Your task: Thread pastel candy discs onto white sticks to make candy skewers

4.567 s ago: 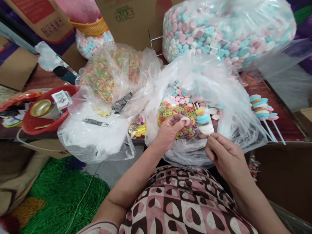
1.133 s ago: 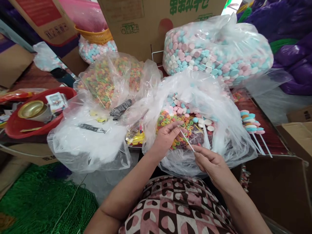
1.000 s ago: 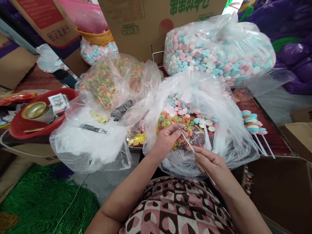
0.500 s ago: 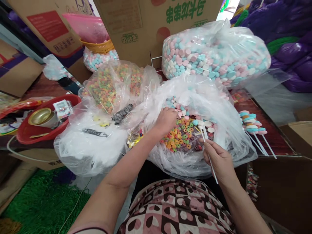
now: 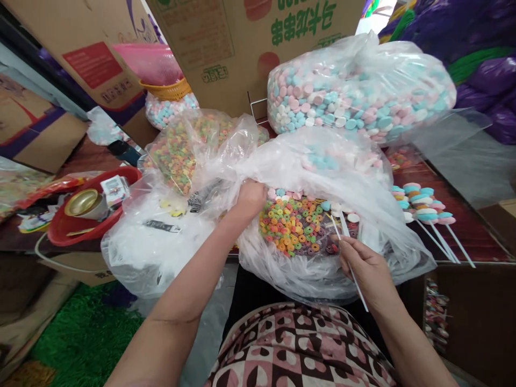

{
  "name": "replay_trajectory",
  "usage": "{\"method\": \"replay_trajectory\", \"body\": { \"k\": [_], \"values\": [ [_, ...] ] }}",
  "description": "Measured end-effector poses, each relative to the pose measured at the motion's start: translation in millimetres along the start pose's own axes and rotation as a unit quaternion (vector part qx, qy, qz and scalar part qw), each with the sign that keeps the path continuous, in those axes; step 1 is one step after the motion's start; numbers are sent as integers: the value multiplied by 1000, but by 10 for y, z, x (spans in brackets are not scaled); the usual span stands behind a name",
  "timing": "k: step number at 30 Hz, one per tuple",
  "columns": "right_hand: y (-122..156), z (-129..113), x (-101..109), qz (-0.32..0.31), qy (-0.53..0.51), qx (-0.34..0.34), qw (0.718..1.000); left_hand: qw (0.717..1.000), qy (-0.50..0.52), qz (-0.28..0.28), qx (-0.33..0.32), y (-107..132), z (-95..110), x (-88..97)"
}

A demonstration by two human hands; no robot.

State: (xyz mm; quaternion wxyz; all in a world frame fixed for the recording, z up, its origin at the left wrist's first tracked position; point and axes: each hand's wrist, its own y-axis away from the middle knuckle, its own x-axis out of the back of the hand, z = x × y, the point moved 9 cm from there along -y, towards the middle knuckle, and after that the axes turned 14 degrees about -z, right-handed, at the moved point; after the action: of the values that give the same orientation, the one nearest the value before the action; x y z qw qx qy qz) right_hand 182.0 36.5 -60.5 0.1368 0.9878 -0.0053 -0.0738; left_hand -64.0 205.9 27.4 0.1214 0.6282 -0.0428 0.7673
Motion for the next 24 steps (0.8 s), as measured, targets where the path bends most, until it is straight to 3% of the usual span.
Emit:
{"method": "replay_trajectory", "body": {
  "k": [5,8,11,14,19,22,24],
  "values": [
    [-68,-609,-83,-18,113,111,987,993,-69,17,-93,317,529,119],
    [-325,-944,-294,-52,214,178,959,987,-99,18,-127,283,725,137],
    [-629,-1253,-478,-47,336,293,894,990,-122,5,-72,-1,651,190],
    [-959,-1391,-397,11,403,338,850,991,-123,22,-52,-288,543,314],
    [-1388,-1388,7,77,449,273,848,994,-87,10,-60,-582,324,299],
    [-1420,-1356,140,87,462,229,852,997,-70,-18,-32,-654,184,190],
    [-1309,-1359,123,76,462,221,855,997,-72,-28,-20,-625,172,139]
  ]
}}
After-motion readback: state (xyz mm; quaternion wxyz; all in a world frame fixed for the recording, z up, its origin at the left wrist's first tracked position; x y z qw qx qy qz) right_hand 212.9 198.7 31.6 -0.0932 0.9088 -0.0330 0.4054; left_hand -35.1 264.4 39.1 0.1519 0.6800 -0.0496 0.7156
